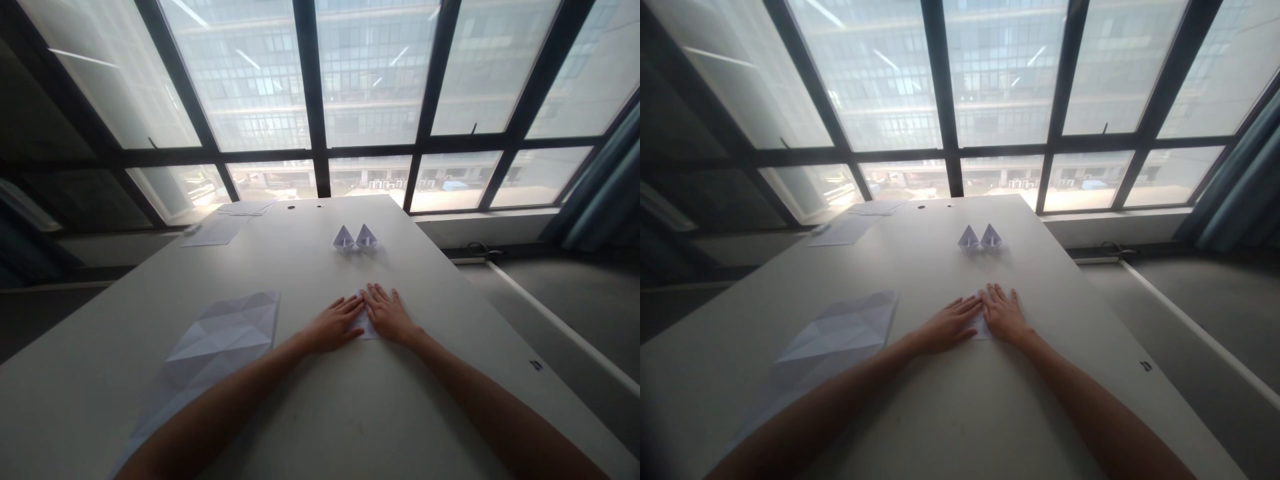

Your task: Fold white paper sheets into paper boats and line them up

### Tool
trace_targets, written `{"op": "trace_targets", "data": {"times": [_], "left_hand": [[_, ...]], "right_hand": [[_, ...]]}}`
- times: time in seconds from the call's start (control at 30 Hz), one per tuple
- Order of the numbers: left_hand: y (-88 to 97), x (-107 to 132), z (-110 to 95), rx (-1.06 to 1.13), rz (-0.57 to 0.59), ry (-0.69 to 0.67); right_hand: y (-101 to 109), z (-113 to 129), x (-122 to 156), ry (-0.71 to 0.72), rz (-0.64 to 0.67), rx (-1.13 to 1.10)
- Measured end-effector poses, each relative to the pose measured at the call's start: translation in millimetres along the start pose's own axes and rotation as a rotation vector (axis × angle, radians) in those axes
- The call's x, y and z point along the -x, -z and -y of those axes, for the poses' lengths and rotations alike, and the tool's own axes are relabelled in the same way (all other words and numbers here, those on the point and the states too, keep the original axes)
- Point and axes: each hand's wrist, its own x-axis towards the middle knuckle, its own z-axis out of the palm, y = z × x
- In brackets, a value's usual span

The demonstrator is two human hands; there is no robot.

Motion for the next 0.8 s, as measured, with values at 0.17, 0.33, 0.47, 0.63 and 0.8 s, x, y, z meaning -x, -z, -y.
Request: {"op": "trace_targets", "data": {"times": [0.17, 0.33, 0.47, 0.63, 0.8], "left_hand": [[1.2, 0.6, 0.6, -0.088, 0.112, -0.001], [1.3, 0.9, 1.2, -0.089, 0.106, -0.004], [0.3, 1.2, 2.0, -0.091, 0.102, -0.003], [-0.1, 1.2, 4.4, -0.084, 0.109, 0.013], [1.3, 1.6, 2.6, -0.079, 0.116, 0.012]], "right_hand": [[2.0, 1.1, 0.1, -0.004, 0.011, -0.023], [1.3, 0.5, 0.1, -0.003, -0.017, -0.051], [-0.6, -3.7, -2.0, -0.008, -0.082, -0.121], [-2.7, -8.7, -6.0, 0.11, -0.2, -0.214], [-5.1, -8.3, -7.1, 0.134, -0.172, -0.222]]}}
